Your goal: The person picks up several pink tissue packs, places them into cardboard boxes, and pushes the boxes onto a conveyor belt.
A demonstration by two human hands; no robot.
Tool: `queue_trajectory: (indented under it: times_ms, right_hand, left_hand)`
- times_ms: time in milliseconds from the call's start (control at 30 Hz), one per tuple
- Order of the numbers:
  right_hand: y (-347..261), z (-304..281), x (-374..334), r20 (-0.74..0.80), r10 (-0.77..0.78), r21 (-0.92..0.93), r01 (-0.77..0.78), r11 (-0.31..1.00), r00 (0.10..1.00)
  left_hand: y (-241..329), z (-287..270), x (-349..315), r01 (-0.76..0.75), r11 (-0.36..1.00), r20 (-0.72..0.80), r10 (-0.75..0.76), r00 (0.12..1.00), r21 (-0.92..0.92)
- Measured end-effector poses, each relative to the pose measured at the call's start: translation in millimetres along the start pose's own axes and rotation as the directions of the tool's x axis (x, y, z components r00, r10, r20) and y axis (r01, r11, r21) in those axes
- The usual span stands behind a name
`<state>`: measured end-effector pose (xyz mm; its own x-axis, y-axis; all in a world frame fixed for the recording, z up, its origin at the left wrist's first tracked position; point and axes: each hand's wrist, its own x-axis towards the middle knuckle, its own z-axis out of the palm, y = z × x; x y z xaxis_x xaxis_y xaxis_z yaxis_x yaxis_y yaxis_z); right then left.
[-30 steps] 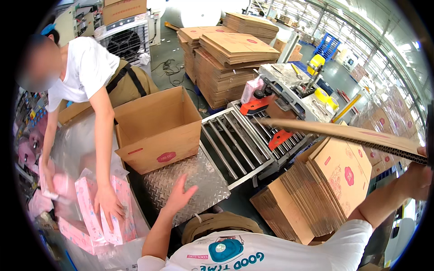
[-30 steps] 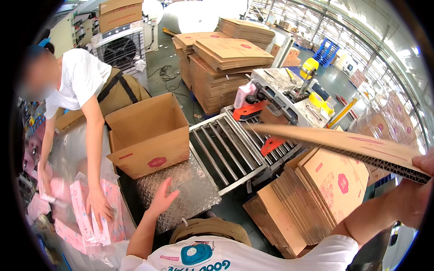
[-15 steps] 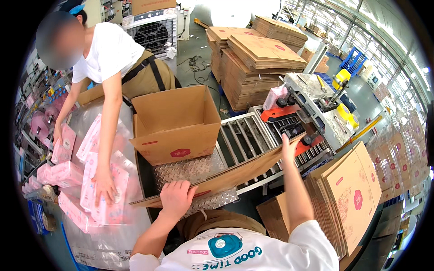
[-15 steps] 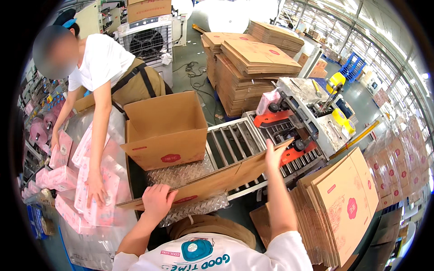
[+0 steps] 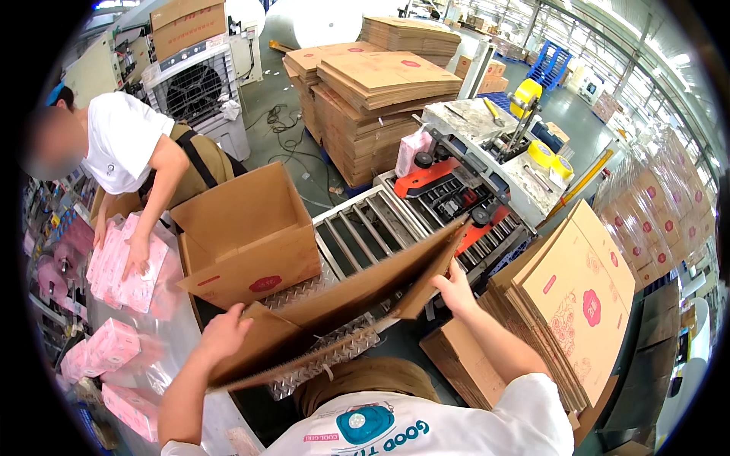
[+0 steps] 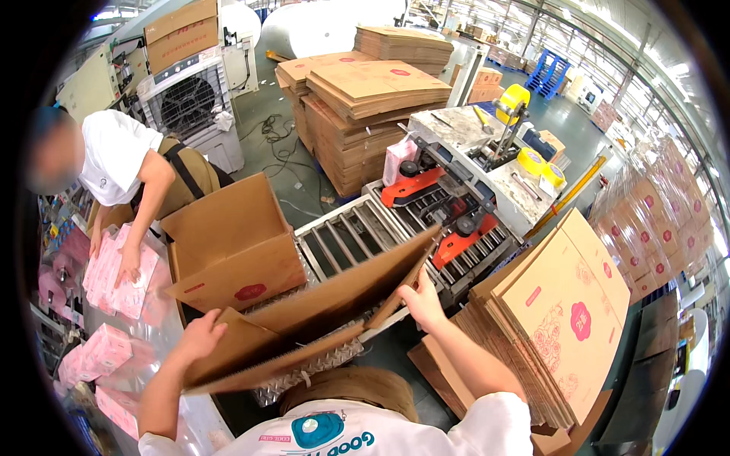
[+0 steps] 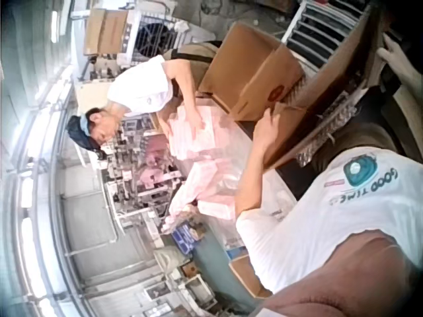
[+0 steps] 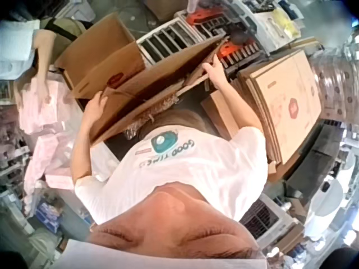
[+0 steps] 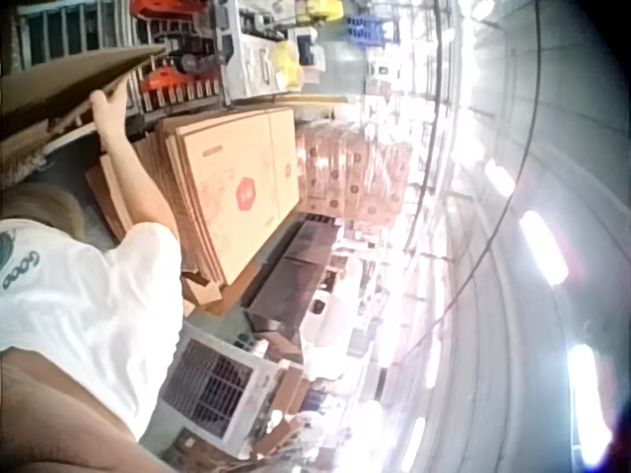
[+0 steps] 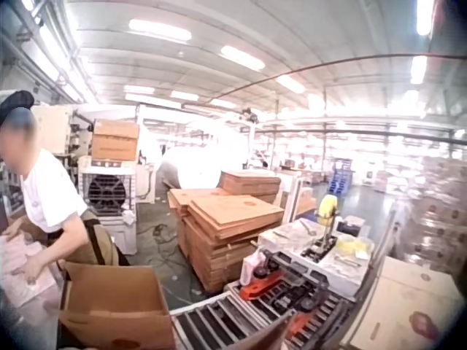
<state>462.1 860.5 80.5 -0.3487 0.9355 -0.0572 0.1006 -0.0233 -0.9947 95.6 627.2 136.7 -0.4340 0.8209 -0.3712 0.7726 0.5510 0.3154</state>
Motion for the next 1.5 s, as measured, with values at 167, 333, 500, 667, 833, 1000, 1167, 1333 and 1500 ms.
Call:
queue_trajectory:
  times_ms: [167,333,500,667,833,1000,1167,1333,1500]
  right_hand:
    - [-53.3,-53.9,27.8,0.508,-0.050,-0.550,0.369,0.749,0.860]
    - [14.0,5.1,14.8,0.823,0.239,-0.569,0.753,0.331,0.516]
    - [30.3,22.8,30.6,0.742,0.632,-0.504,0.809,0.303,0.226]
    - [-42.6,33.6,-21.1,0.773,0.634,-0.448,0.732,0.513,0.029]
    - [15.5,23.0,31.7,0.876,-0.042,-0.464,0.865,0.191,0.480]
    - [77.9,36.7,53.0,0.462,-0.467,-0.679,0.639,0.361,0.754]
    - [99.6,21.8,78.1,-0.128,0.402,0.505,-0.289,0.813,0.907]
    - [252.8,28.5,93.2,-0.057,0.435,-0.263,-0.434,0.862,0.899]
    - [316.4,30.6,105.1,0.027,0.540,-0.404,-0.485,0.776,0.841]
  left_hand:
    - [-41.8,1.8,30.9,0.070,0.745,-0.148,-0.222,0.964,-0.663]
    - [-30.7,116.7,44.4,-0.318,0.547,-0.454,-0.129,0.882,-0.774]
    - [47.7,168.7,65.6,-0.357,0.913,-0.359,0.406,0.840,0.196]
    - [22.1,157.5,97.8,-0.344,0.937,0.008,0.345,0.939,-0.052]
    - [113.6,2.2,106.0,-0.785,0.547,-0.702,0.680,0.212,0.293]
    - [55.3,29.7,116.5,-0.272,0.959,-0.377,0.284,0.882,0.086]
    - [5.3,134.8,54.2,-0.305,0.930,-0.307,0.358,0.882,0.206]
    - [-63.0,136.5,47.0,-0.258,0.963,-0.453,0.265,0.851,0.079]
    - [-149.1,155.3,42.8,0.066,0.895,-0.552,-0.329,0.766,-0.442]
